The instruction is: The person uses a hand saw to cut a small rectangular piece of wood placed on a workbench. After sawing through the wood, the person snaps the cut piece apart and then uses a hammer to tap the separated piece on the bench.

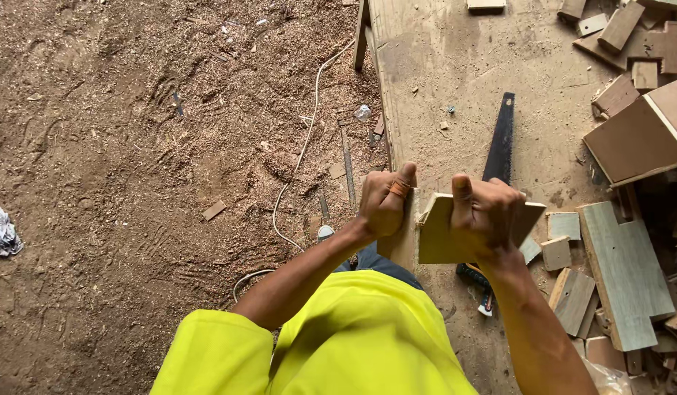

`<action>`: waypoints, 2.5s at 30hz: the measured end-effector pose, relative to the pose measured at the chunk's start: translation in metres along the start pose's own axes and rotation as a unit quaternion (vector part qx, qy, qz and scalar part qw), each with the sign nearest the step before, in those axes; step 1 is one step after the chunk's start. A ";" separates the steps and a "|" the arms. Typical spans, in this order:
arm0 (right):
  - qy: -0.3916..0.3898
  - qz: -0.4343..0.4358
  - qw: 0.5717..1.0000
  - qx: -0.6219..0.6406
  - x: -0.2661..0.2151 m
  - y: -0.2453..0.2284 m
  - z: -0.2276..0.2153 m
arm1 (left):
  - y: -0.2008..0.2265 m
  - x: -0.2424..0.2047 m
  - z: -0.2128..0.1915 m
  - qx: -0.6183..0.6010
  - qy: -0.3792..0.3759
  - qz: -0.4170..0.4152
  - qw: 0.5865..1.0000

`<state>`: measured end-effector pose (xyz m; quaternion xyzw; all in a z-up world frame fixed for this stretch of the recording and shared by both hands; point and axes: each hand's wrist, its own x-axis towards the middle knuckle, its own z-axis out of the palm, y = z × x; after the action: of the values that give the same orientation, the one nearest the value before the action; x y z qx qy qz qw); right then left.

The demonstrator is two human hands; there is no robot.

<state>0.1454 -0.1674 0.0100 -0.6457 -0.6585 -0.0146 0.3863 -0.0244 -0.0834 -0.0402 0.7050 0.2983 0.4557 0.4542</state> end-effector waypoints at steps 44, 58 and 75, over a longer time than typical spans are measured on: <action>-0.316 0.270 0.907 -0.071 -0.055 0.069 -0.035 | -0.096 0.060 -0.095 0.205 0.108 -0.033 0.972; -0.032 0.554 0.831 0.021 -0.115 0.200 0.153 | -0.133 0.009 -0.074 -0.081 0.140 -0.230 0.960; 0.116 0.554 0.824 -0.001 -0.256 0.145 0.109 | -0.143 -0.011 -0.021 -0.087 -0.262 -0.393 0.877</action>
<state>0.1832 -0.3018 -0.2711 -0.8959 -0.1400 0.1260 0.4023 -0.0496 -0.0267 -0.1708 0.5808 0.3799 0.0624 0.7172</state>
